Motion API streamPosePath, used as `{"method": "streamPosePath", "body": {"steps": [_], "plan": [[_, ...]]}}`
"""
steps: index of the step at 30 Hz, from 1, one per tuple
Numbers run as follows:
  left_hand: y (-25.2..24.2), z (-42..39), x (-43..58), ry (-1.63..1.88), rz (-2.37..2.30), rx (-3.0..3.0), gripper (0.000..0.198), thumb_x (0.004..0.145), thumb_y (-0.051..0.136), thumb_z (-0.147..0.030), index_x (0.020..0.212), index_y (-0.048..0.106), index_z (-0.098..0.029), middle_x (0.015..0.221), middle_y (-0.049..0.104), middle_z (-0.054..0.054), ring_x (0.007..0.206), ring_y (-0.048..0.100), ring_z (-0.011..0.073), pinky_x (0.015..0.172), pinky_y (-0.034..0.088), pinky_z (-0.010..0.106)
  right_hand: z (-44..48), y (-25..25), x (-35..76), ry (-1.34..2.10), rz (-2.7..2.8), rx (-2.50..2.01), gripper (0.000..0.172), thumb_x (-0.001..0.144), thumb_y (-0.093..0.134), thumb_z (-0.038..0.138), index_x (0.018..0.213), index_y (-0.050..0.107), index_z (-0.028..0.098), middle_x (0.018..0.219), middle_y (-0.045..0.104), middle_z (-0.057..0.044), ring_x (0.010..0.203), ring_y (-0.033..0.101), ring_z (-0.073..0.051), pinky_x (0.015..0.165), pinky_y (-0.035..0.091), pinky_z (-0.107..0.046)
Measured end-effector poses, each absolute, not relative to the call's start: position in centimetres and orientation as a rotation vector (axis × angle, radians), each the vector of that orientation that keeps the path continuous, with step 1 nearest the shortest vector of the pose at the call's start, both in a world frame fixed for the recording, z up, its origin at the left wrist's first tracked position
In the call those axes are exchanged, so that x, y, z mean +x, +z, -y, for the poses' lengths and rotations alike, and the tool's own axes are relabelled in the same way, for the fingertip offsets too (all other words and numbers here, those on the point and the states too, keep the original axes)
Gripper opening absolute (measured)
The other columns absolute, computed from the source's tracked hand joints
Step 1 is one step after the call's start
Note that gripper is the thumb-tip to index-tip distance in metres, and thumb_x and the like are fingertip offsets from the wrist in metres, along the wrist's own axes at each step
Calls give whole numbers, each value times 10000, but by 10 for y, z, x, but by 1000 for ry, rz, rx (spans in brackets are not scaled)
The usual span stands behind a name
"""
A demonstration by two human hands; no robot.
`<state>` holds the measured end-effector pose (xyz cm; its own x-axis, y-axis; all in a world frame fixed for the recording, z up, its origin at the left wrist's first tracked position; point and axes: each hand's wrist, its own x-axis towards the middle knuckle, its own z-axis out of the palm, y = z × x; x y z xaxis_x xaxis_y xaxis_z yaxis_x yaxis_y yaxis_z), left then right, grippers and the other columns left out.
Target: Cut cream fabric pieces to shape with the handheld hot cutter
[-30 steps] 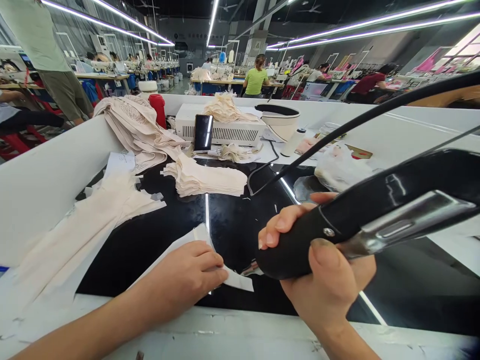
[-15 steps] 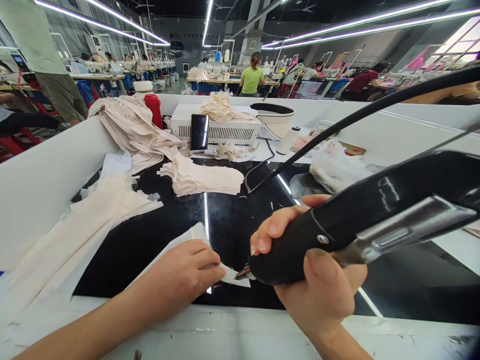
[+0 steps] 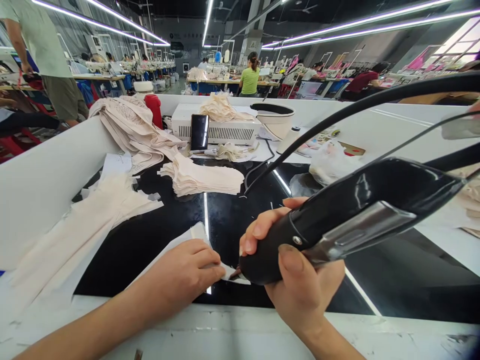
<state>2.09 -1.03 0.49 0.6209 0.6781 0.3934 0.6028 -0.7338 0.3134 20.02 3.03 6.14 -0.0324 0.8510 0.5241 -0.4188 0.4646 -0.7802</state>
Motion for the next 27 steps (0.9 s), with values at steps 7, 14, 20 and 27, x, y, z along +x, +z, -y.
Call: {"method": "streamPosePath", "body": {"steps": [7,14,20,27], "plan": [[7,8,20,769,-1063,2720,145,1021,598,-71,1105,697,-136,1041,724,61,934,637,205,858,554,337,-34,66,210,1005,1182,-440,359,846,831,417,1131,661,279,753,656,27,526,618,-175,444,504,-317],[6,7,19,775,-1060,2706,150,1027,587,-77,1101,702,-138,1048,731,71,939,642,215,858,566,346,-33,60,211,999,1198,-460,381,856,830,421,1158,640,289,775,668,29,531,629,-174,439,502,-320],[13,6,14,840,-1061,2576,210,1093,534,-214,1143,731,-159,1052,754,79,962,702,193,874,603,318,-36,58,210,983,1226,-516,380,874,807,433,1157,595,296,781,680,27,523,628,-180,427,500,-322],[16,1,-4,841,-1283,2446,248,1090,523,-235,1130,766,-205,1153,772,61,1059,738,194,966,617,324,-52,60,220,924,1254,-512,345,880,787,373,1123,566,269,751,675,57,513,600,-137,460,499,-284]]}}
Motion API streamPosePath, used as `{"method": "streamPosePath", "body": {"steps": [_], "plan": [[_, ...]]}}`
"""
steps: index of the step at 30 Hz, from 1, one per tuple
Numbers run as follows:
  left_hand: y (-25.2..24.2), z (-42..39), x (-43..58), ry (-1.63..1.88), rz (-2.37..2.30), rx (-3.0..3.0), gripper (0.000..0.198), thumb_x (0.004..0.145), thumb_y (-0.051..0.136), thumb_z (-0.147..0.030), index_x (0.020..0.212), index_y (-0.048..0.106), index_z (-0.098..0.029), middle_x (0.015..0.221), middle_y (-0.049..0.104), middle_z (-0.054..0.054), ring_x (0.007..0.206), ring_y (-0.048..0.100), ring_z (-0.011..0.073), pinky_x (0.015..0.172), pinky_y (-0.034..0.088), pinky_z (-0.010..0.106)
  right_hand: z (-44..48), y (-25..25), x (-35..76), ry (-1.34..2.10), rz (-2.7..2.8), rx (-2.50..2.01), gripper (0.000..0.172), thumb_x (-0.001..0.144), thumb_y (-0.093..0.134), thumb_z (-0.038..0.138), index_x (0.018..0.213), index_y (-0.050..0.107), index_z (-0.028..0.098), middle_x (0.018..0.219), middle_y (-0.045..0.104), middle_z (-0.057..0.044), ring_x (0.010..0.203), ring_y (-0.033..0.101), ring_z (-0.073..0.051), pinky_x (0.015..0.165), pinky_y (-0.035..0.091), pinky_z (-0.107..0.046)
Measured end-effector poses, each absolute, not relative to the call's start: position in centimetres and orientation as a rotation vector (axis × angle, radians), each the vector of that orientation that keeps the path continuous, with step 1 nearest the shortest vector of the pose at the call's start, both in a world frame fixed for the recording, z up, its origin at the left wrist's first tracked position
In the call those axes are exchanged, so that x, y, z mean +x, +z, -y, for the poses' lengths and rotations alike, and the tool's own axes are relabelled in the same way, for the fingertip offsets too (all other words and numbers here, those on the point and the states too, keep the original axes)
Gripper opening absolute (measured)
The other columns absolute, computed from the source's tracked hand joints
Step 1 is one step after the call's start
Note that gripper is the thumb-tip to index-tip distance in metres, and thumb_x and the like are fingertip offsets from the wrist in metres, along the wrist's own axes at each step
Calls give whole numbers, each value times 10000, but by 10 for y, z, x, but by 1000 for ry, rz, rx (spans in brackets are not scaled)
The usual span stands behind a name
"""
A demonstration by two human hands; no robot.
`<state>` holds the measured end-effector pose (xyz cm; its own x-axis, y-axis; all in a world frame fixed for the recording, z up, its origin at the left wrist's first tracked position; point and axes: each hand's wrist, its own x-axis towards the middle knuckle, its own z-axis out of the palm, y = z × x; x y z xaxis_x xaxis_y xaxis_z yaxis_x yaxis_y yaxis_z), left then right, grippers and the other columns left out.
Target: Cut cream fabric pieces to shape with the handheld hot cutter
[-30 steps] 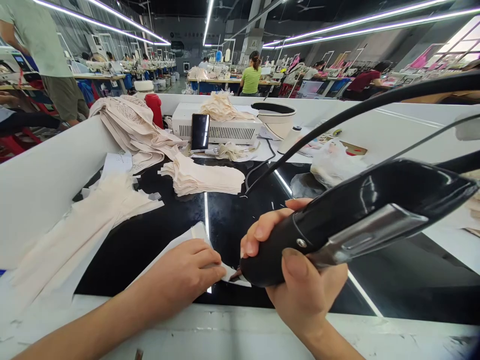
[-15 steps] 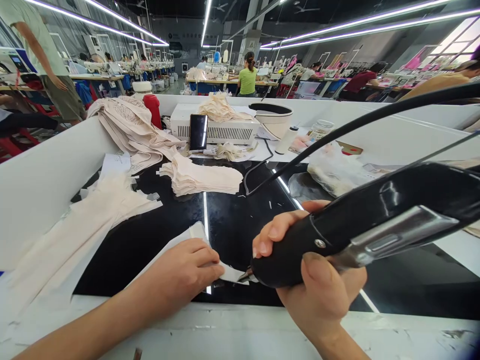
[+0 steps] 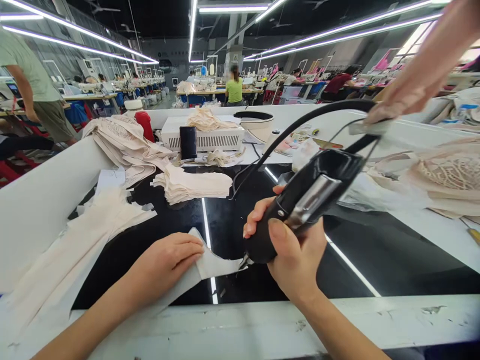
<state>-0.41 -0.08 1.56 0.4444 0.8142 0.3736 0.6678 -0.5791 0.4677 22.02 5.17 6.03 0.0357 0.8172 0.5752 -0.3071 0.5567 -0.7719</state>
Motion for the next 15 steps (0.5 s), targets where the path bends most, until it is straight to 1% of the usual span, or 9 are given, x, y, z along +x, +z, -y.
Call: {"method": "streamPosePath", "body": {"steps": [2,5,9,11,12,15], "plan": [[15,4,-4,783,-1268,2486,248,1081,521,-206,1097,768,-201,1142,766,67,1038,733,198,930,621,318,-54,60,223,924,1260,-514,306,892,768,362,1091,555,268,753,672,60,520,600,-132,465,502,-278],[18,12,0,664,-1253,2517,222,1054,544,-154,1052,762,-197,1117,753,65,1002,719,201,898,611,314,-55,60,224,933,1265,-509,297,879,772,355,1047,544,265,745,670,65,514,593,-123,463,507,-268],[30,18,9,478,-1305,2573,203,1028,564,-123,999,750,-198,969,742,39,851,700,186,806,601,301,-57,61,223,956,1248,-538,311,847,785,359,984,523,263,730,667,71,515,603,-117,477,533,-263],[33,13,14,444,-1314,2641,227,1022,543,-98,1038,748,-194,967,745,46,837,701,187,796,603,305,-58,61,222,961,1243,-563,328,835,782,372,983,510,264,717,651,75,516,602,-120,481,536,-267],[33,10,16,437,-1291,2692,255,1011,531,-72,1086,743,-191,1000,749,54,856,706,191,806,608,312,-58,61,221,961,1248,-569,333,831,778,374,984,503,265,709,639,78,514,595,-120,478,529,-267],[30,-5,22,410,-1160,2877,406,931,501,27,1216,705,-179,1097,747,78,934,711,209,856,618,344,-59,61,220,953,1271,-567,314,837,753,360,971,485,266,699,601,86,511,573,-118,481,507,-271]]}}
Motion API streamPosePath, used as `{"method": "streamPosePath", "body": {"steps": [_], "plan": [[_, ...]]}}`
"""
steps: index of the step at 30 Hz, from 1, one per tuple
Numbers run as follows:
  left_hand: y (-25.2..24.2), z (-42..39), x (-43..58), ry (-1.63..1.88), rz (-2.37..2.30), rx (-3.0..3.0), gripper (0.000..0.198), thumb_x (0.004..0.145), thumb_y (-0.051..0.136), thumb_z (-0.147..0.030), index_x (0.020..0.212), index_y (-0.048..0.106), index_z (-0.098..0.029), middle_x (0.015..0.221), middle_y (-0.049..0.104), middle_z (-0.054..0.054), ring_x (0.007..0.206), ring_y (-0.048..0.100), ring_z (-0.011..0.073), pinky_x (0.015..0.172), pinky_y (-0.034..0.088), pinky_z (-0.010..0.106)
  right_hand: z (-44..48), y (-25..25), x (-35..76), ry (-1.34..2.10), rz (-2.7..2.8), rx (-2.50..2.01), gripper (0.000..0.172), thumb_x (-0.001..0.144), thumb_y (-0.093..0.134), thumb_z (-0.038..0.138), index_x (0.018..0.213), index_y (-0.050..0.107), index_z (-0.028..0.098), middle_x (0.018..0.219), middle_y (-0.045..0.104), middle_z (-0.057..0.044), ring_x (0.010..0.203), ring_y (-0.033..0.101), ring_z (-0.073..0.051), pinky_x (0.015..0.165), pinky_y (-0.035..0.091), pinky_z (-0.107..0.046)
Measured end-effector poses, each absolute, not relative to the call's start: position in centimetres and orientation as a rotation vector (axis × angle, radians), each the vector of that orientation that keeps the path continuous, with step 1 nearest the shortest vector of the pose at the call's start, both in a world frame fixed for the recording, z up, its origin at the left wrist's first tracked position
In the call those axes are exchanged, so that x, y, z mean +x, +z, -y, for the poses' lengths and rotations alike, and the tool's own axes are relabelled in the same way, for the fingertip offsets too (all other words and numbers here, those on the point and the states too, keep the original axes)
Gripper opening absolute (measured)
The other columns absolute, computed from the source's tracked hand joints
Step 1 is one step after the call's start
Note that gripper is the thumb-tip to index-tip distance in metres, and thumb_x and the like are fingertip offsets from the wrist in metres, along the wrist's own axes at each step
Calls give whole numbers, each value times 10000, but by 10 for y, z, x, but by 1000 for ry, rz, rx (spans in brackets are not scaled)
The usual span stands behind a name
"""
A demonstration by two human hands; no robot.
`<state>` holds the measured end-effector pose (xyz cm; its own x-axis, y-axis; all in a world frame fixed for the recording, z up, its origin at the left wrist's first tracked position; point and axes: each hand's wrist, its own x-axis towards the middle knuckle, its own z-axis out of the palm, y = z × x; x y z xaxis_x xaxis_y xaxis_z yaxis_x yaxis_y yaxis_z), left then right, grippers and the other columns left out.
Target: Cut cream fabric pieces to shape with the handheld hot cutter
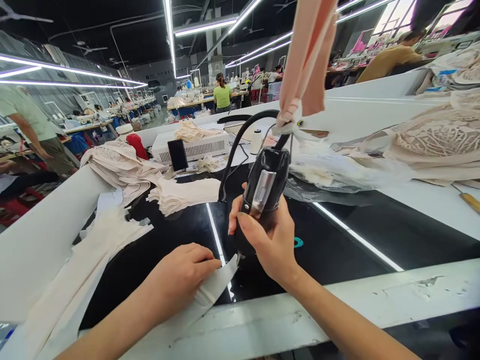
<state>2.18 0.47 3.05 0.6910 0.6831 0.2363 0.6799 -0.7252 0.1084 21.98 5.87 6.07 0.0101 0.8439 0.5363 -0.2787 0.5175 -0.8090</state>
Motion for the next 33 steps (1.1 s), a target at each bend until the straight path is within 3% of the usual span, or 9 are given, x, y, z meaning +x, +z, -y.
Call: {"method": "streamPosePath", "body": {"steps": [6,10,15,20,25,28,33], "plan": [[28,-27,27,326,-1077,3096,388,925,582,23,1206,704,-214,1095,743,43,946,711,219,854,633,363,-58,63,217,913,1302,-574,255,839,706,325,937,479,265,715,580,77,544,554,-118,523,491,-287],[28,-35,24,291,-1206,3181,324,970,593,-16,1252,681,-148,1086,742,91,923,707,266,860,634,459,-59,65,216,918,1300,-568,242,825,696,317,922,480,267,725,574,69,557,542,-118,529,476,-287],[28,-30,20,514,-1104,3099,203,1070,516,-127,1160,698,-123,1052,739,89,936,709,230,852,632,376,-62,68,215,921,1291,-588,244,796,702,318,904,487,271,729,570,57,580,528,-127,512,447,-280],[39,-24,24,431,-812,2893,202,1097,538,-256,1185,700,-174,1186,752,61,1135,703,203,1044,570,332,-64,68,213,904,1297,-596,247,800,701,317,913,487,274,733,583,51,597,537,-135,513,454,-277],[41,-40,22,282,-654,2759,366,1006,681,-400,1299,668,-182,1352,719,87,1284,656,238,1154,511,365,-67,68,212,878,1299,-593,241,800,703,305,911,492,270,737,591,53,607,542,-135,531,460,-279],[39,-49,17,229,-664,2722,504,941,761,-401,1374,624,-184,1380,705,87,1352,605,254,1179,488,383,-69,68,212,889,1280,-593,240,796,706,314,904,496,267,728,586,60,588,524,-127,542,457,-286],[38,-54,9,159,-717,2672,568,925,791,-387,1436,597,-230,1434,674,85,1459,510,285,1229,429,442,-66,73,213,919,1247,-555,229,812,708,318,905,505,263,730,569,65,594,518,-122,564,458,-290]]}}
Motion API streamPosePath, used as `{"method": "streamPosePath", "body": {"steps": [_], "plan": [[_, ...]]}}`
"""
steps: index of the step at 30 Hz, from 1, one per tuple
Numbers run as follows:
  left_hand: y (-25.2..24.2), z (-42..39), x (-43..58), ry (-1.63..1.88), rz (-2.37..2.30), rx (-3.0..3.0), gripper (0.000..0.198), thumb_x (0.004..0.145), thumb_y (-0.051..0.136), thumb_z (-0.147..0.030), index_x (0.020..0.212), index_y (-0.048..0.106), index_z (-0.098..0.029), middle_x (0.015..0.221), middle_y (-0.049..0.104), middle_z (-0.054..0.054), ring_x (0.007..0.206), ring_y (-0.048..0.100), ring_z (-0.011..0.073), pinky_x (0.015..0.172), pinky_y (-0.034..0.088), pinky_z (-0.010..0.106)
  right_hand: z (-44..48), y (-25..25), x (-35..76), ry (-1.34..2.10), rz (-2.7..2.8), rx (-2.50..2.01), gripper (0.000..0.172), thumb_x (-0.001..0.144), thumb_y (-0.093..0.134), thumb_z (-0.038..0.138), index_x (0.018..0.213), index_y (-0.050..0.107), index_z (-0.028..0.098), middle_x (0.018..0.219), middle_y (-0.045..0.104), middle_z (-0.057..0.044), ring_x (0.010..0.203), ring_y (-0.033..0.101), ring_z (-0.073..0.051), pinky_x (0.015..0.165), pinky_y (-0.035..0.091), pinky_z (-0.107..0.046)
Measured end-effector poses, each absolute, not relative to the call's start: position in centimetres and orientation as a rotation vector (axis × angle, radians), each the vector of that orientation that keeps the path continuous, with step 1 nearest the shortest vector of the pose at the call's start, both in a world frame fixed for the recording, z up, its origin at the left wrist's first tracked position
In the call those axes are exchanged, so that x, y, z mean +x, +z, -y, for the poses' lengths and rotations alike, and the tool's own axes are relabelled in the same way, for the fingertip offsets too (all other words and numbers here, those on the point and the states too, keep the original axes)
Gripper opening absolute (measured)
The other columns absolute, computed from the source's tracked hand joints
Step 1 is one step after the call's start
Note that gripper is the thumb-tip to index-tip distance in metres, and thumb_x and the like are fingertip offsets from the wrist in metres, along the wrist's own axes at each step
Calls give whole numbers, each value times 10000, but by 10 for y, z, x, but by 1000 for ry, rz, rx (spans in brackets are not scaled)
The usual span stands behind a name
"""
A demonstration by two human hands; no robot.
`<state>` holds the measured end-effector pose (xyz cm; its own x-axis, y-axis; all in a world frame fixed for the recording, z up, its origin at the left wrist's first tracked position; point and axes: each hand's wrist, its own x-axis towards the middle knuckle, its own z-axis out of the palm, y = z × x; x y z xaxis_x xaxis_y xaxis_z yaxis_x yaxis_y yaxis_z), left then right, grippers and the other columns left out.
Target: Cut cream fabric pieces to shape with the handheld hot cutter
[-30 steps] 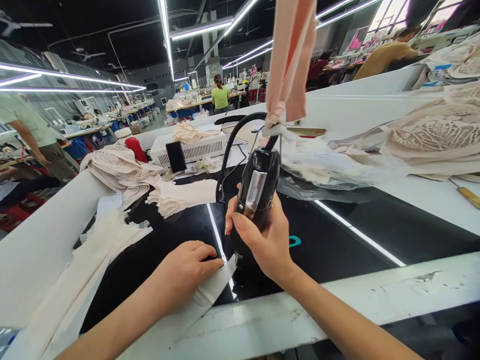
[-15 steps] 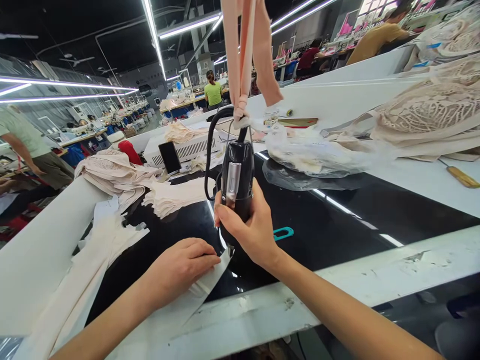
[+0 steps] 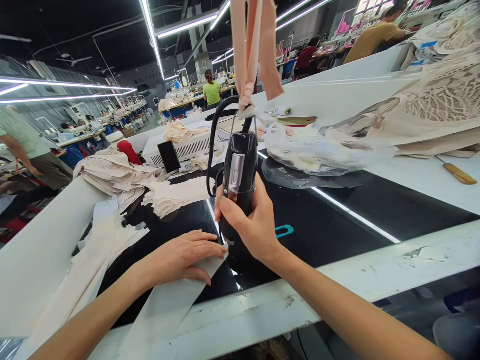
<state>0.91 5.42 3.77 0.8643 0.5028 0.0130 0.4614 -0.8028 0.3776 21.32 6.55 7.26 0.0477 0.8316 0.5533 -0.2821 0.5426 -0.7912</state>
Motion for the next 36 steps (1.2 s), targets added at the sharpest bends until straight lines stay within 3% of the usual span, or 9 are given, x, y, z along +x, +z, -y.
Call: {"method": "streamPosePath", "body": {"steps": [3,12,27,36], "plan": [[40,-57,8,104,-740,2640,564,914,803,-399,1419,617,-230,1486,635,99,1505,453,307,1256,382,480,-60,74,214,940,1252,-551,212,813,697,303,904,510,263,734,567,61,602,524,-126,572,464,-293],[39,-58,7,62,-798,2632,581,859,850,-413,1375,648,-237,1467,638,125,1484,480,338,1253,348,545,-53,69,206,993,1228,-521,234,814,723,298,927,521,267,768,563,50,644,527,-138,587,479,-295],[28,-33,3,179,-1061,2542,582,894,796,-537,1360,603,-247,1480,630,110,1547,379,338,1296,63,674,-54,65,189,1012,1225,-530,229,835,712,313,947,516,275,767,559,59,616,539,-136,587,496,-311],[25,-33,5,220,-1067,2580,731,883,784,-578,1497,529,-274,1528,593,122,1529,411,342,1297,86,656,-53,60,181,1048,1237,-528,251,839,727,327,925,499,270,766,577,56,622,557,-134,591,517,-306]]}}
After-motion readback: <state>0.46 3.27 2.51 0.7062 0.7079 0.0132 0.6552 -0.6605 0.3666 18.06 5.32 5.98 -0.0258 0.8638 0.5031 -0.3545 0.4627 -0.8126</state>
